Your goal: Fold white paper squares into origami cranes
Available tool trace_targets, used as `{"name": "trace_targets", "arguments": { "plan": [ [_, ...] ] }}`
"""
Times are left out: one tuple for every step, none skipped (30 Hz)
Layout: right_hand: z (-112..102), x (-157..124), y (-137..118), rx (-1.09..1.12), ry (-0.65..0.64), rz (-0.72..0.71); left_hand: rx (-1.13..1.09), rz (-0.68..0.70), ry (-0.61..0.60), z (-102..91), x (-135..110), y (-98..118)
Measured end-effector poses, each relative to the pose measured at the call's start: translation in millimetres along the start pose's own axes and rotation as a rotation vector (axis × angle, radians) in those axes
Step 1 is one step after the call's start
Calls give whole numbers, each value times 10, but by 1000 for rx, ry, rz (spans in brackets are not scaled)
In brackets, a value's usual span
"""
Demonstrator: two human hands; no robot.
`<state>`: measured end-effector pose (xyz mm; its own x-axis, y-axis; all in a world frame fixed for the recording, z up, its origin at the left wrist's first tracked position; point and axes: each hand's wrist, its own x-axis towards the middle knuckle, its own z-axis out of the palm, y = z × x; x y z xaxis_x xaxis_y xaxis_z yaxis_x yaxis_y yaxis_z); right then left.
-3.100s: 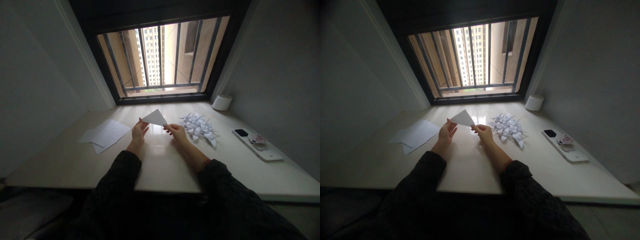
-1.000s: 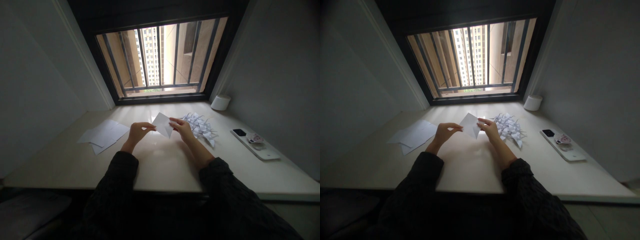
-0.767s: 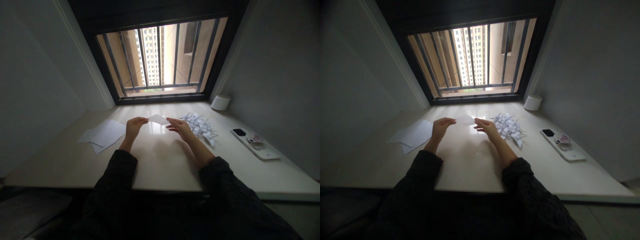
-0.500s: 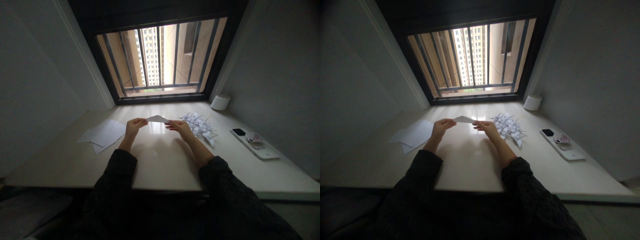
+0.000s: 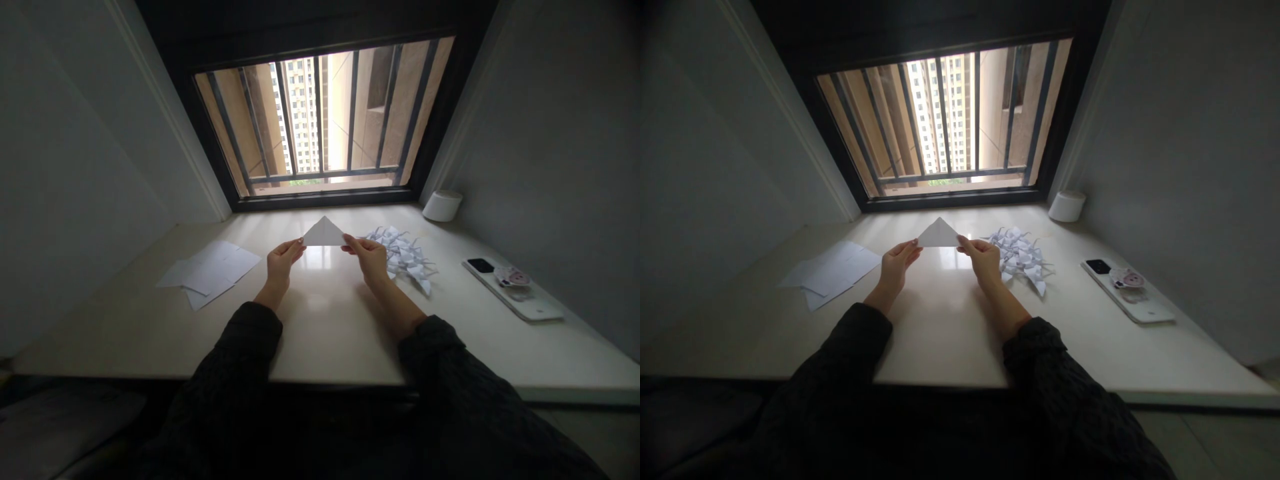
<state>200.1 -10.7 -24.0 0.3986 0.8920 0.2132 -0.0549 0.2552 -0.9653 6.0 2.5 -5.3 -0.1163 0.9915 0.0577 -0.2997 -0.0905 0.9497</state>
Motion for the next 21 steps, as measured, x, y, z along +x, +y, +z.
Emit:
{"name": "trace_targets", "arguments": {
  "plan": [
    [8,5,18,13,16,0,-13,13,-1,13,-6,-16],
    [15,9,32,21,26,-1,-21,22,0,23,-10,-29],
    [21,11,42,23,30,-5,-24,28,3,30,-14,-38],
    [25,11,46,22,31,-10,-24,31,6,35,-17,-44],
    [26,9,45,19,31,-17,-23,35,7,36,-18,-48],
    [25,6,39,16,30,-25,-18,38,5,33,-18,-48],
    [21,1,29,14,26,-33,-10,40,-1,27,-17,-45],
    [16,-5,16,14,20,-41,1,40,-14,18,-15,-37],
    [9,-10,0,18,12,-47,15,37,-30,7,-12,-24],
    [2,-16,-16,24,2,-50,32,29,-53,-5,-9,-6],
    [-4,-22,-33,30,-9,-52,47,14,-79,-18,-7,17],
    [-10,-27,-50,32,-21,-55,59,-3,-103,-29,-6,44],
    [-15,-33,-65,28,-31,-58,65,-19,-125,-37,-6,74],
    [-19,-38,-80,18,-41,-64,67,-34,-152,-43,-8,104],
    [-23,-44,-94,0,-52,-76,65,-49,-179,-45,-12,132],
    [-26,-49,-107,-22,-67,-92,63,-68,-206,-43,-19,157],
    [-30,-55,-118,-48,-83,-111,63,-83,-228,-38,-28,179],
    [-33,-60,-129,-77,-100,-134,68,-92,-238,-31,-39,196],
    [-37,-65,-138,-107,-120,-157,79,-92,-238,-21,-52,208],
    [-39,-69,-146,-137,-138,-176,94,-79,-228,-10,-65,215],
    [-41,-73,-151,-161,-151,-190,111,-57,-213,2,-79,217]
  ]
}}
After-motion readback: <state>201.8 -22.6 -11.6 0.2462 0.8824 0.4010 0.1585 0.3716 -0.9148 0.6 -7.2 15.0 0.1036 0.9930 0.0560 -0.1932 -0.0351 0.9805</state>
